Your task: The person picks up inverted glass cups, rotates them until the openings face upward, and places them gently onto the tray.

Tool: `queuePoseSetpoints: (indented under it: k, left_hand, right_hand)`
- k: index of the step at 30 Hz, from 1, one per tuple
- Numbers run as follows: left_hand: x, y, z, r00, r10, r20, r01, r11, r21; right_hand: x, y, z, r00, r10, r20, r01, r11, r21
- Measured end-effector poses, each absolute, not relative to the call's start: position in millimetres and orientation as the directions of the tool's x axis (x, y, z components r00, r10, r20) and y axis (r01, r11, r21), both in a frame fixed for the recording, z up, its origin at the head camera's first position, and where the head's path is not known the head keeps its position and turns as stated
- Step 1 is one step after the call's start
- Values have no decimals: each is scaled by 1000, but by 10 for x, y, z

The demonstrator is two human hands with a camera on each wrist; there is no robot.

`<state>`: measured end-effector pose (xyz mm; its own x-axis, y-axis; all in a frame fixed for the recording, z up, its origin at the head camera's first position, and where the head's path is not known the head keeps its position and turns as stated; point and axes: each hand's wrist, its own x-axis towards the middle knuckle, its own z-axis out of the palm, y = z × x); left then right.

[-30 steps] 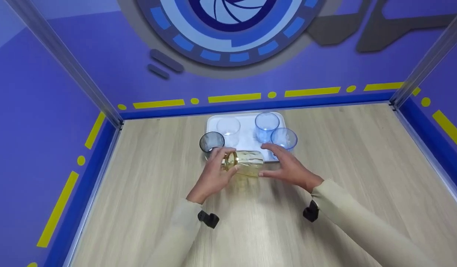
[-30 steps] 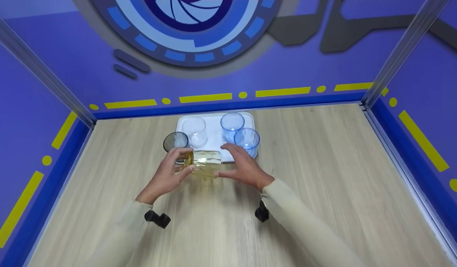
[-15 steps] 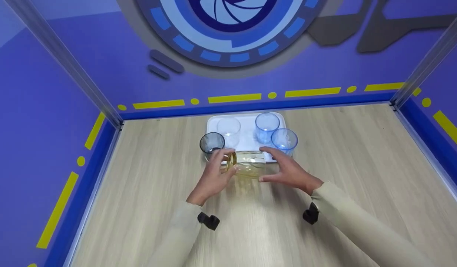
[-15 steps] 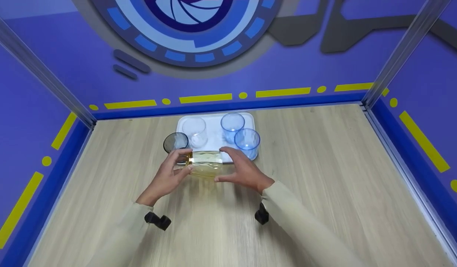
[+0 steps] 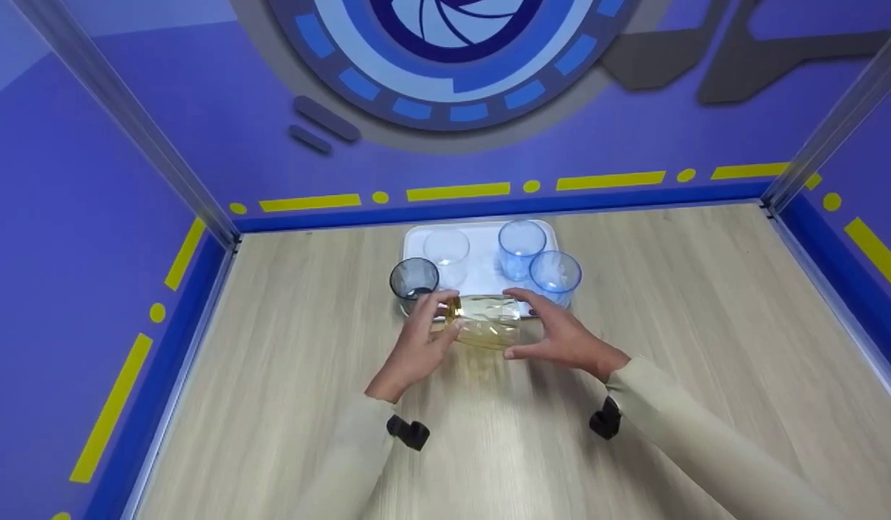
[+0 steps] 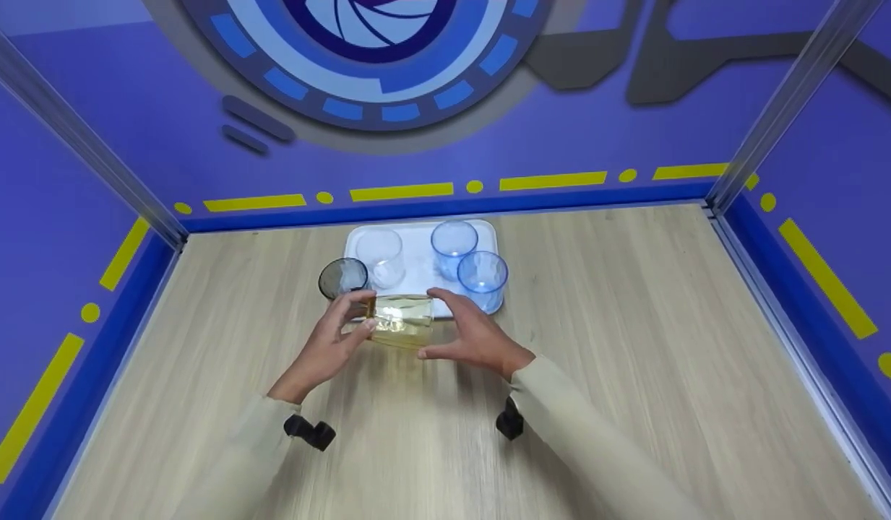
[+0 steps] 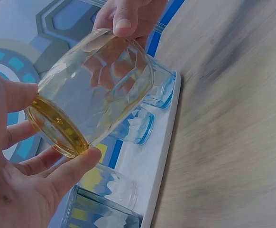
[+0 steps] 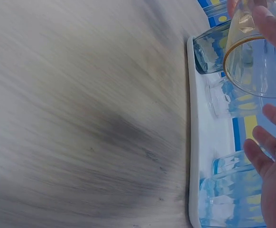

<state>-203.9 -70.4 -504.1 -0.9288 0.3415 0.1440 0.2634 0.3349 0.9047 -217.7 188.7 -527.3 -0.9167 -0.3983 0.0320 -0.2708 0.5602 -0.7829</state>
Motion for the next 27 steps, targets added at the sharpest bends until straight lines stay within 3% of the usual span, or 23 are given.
queuePoseSetpoints:
  k: [19, 27]
  left_hand:
    - [-2013, -662, -5031, -922, 387, 8, 131, 292, 947]
    - [-2038, -684, -5159, -914, 405, 27, 136, 244, 960]
  right_hand:
    - [-2155, 1921, -5226, -918, -397, 5, -240, 546, -803]
    - [-2189, 1922, -5177, -898, -425, 110, -330, 486, -809]
